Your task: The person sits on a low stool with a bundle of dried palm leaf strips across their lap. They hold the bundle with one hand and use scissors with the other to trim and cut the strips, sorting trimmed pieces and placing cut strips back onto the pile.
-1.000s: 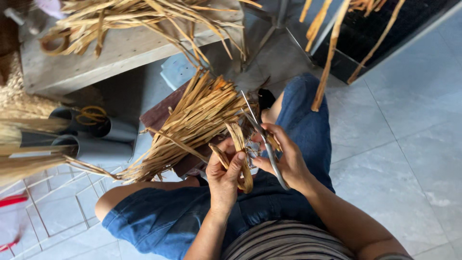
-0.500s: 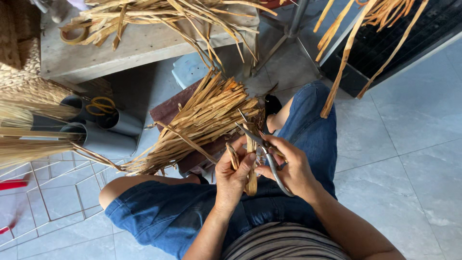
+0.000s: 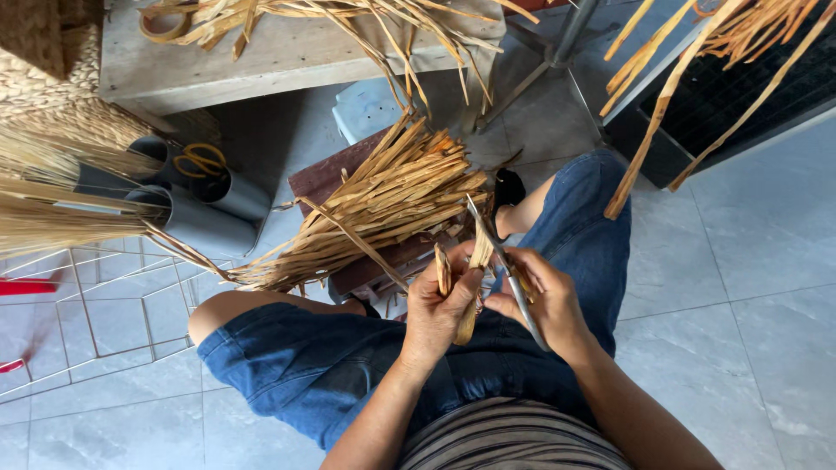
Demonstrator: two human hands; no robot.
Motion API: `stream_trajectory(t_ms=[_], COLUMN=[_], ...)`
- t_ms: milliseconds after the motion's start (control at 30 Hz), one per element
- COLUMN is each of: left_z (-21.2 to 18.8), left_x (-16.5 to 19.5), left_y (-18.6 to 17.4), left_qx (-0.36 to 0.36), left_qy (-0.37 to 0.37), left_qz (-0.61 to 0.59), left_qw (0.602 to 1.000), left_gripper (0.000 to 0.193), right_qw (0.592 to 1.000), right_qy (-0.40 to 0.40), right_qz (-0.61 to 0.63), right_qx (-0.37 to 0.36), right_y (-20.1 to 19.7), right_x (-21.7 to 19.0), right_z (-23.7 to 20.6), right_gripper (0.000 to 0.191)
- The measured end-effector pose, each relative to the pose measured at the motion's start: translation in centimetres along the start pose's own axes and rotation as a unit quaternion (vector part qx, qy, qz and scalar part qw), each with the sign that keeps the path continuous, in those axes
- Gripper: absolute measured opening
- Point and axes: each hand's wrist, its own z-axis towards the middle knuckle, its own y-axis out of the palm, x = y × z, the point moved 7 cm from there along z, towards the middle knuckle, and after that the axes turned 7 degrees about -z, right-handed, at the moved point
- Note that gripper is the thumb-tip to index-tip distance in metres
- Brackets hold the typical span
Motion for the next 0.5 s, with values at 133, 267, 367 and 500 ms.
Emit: stream_trajectory(t_ms=[133, 267, 367, 500], left_z=[-0.2, -0.5, -0.5, -0.4], left_x=[-0.3, -0.2, -0.4, -0.6], left_y=[-0.3, -0.6, -0.7, -0.7], left_qx=[0.008, 0.014, 0.02, 0.011], left_qy=[0.014, 0.02, 0.013, 0.011], left_qz=[-0.018, 0.03, 0.034, 0.014], left_qw=[1.0, 0.999, 0.999, 1.0], left_gripper=[0.035, 0.037, 0.039, 0.037], right_qw=[0.993, 0.988, 0.982, 0.995], right_qy=[-0.111, -0.136, -0.145, -0.068], right_qz=[-0.048, -0.076, -0.116, -0.063], right_qx=[0.0, 0.004, 0.025, 0.026], right_y=[-0.3, -0.2, -0.4, -0.3], right_x=[-3.5, -5.1, -5.1, -2.7], right_z=[0.0, 0.5, 0.3, 0.2], right_gripper=[0.071, 0.072, 0.07, 0.058])
